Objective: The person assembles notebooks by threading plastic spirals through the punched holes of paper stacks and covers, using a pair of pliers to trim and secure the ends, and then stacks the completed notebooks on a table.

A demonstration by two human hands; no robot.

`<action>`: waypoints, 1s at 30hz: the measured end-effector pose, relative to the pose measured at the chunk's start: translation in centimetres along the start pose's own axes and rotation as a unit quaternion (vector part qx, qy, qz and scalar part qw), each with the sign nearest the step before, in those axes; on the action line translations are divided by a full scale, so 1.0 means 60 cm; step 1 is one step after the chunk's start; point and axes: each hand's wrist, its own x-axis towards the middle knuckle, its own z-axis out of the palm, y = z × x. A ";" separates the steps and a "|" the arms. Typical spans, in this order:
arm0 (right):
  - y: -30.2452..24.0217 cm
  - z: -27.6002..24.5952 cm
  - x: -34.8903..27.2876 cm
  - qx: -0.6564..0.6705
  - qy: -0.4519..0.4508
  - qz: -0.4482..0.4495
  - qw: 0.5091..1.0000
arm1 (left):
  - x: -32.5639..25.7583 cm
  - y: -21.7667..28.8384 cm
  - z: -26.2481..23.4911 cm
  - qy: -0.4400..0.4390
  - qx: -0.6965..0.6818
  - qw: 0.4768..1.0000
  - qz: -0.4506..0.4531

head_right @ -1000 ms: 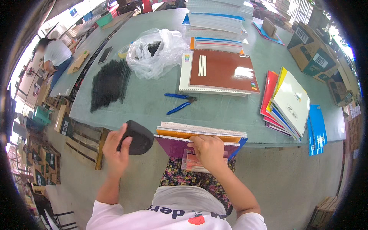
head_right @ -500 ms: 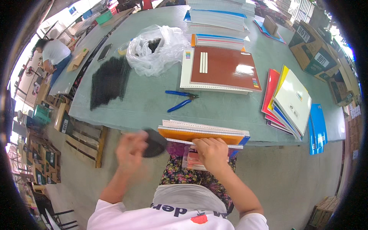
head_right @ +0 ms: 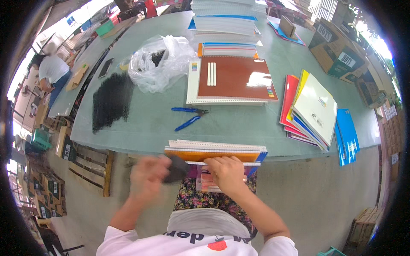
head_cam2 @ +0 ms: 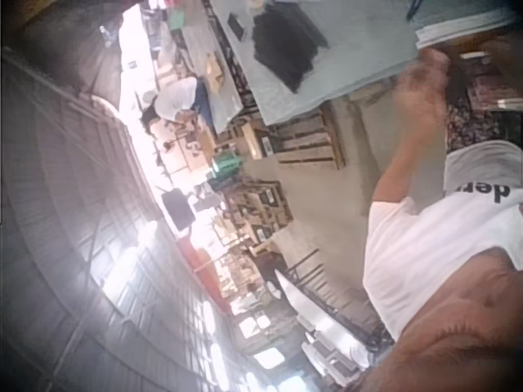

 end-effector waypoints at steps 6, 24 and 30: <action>0.015 -0.008 0.007 -0.003 -0.020 0.010 1.000 | -0.007 0.001 0.018 -0.265 0.116 0.956 0.056; 0.103 -0.142 -0.043 0.083 -0.183 0.208 0.957 | 0.023 0.028 0.049 -0.131 -0.100 0.981 -0.098; 0.114 -0.077 -0.093 0.514 -0.028 0.329 0.792 | 0.011 0.043 0.065 -0.199 0.007 0.980 0.018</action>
